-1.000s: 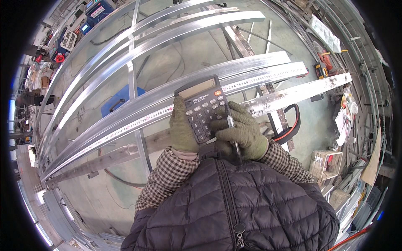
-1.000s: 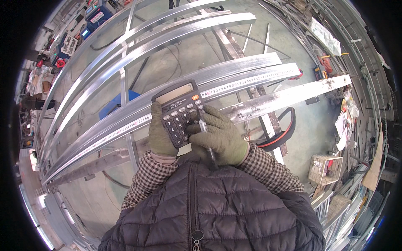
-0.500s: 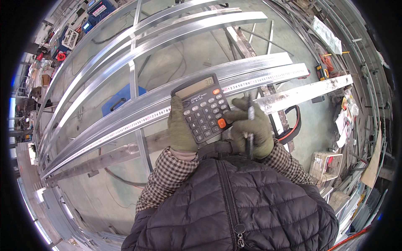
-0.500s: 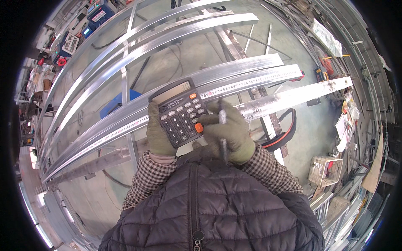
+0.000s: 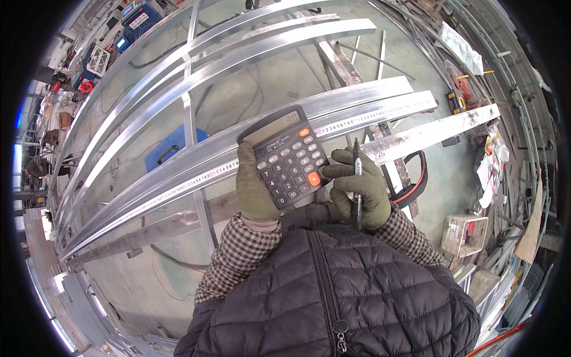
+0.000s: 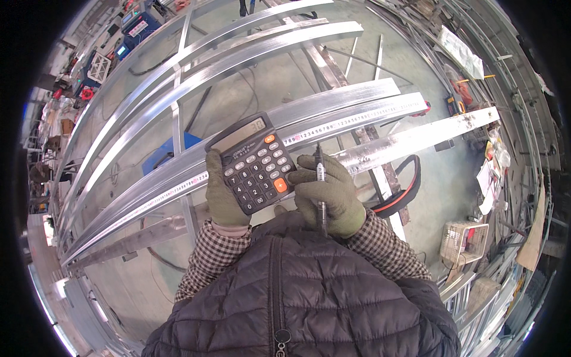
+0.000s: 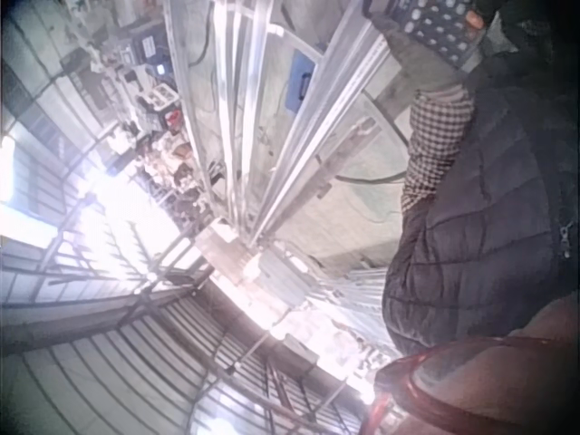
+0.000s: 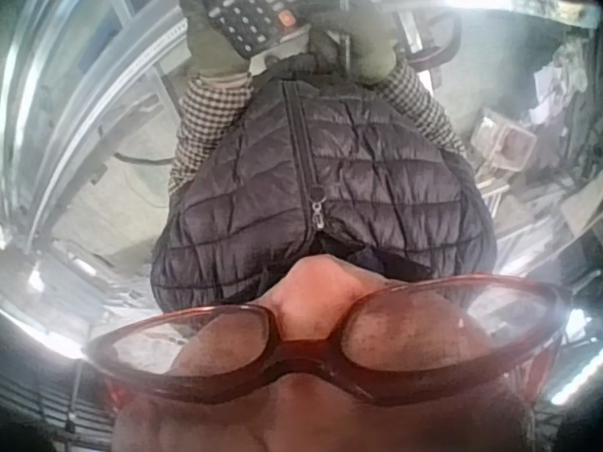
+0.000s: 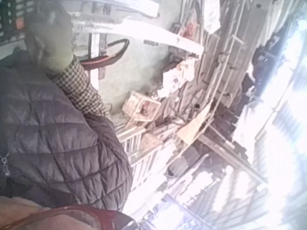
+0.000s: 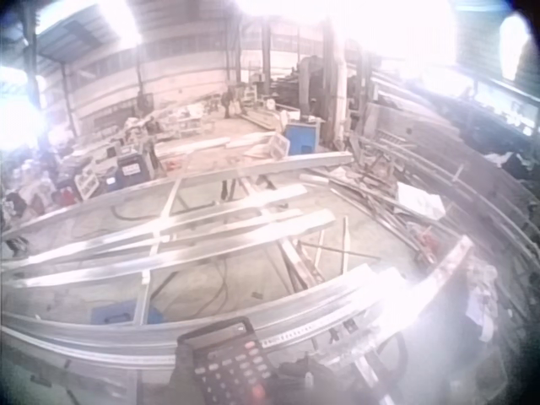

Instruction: The person uses a calculator to compute measurements and then marks corresponding values on a long metal beam with a marker. The person repeats this process for multiple sections of the beam, writing down the calculated numbers directly on the metal surface.

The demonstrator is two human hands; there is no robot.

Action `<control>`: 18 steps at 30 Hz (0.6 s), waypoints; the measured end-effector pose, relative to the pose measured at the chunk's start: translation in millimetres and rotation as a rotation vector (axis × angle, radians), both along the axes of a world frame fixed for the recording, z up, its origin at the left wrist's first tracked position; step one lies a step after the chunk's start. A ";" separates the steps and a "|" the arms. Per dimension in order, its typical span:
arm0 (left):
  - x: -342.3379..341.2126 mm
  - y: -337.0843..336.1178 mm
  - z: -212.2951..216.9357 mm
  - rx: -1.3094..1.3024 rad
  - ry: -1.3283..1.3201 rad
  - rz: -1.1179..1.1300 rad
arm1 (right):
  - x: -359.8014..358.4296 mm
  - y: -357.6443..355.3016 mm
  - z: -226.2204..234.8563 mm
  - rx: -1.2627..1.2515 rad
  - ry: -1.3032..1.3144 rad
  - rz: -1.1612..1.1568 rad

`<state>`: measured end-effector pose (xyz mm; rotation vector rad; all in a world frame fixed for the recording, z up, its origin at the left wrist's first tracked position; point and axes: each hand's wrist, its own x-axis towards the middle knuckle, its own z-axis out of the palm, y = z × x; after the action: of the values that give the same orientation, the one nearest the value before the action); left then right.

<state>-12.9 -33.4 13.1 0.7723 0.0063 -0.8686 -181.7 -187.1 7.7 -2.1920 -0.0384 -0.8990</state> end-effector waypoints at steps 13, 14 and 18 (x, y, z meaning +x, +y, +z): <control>3.3 2.8 12.1 -0.125 0.155 -0.048 | 3.6 8.7 -15.1 0.273 -0.059 -0.074; 3.3 2.5 11.9 -0.129 0.159 -0.051 | 3.0 7.2 -15.7 0.262 -0.047 -0.054; 8.8 2.0 8.5 -0.052 0.116 -0.060 | 4.7 1.7 -18.3 0.240 -0.039 -0.010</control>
<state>-4.1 -31.4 21.5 0.6755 0.0638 -0.9660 -176.9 -185.4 -10.6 -1.9542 0.0592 -0.9034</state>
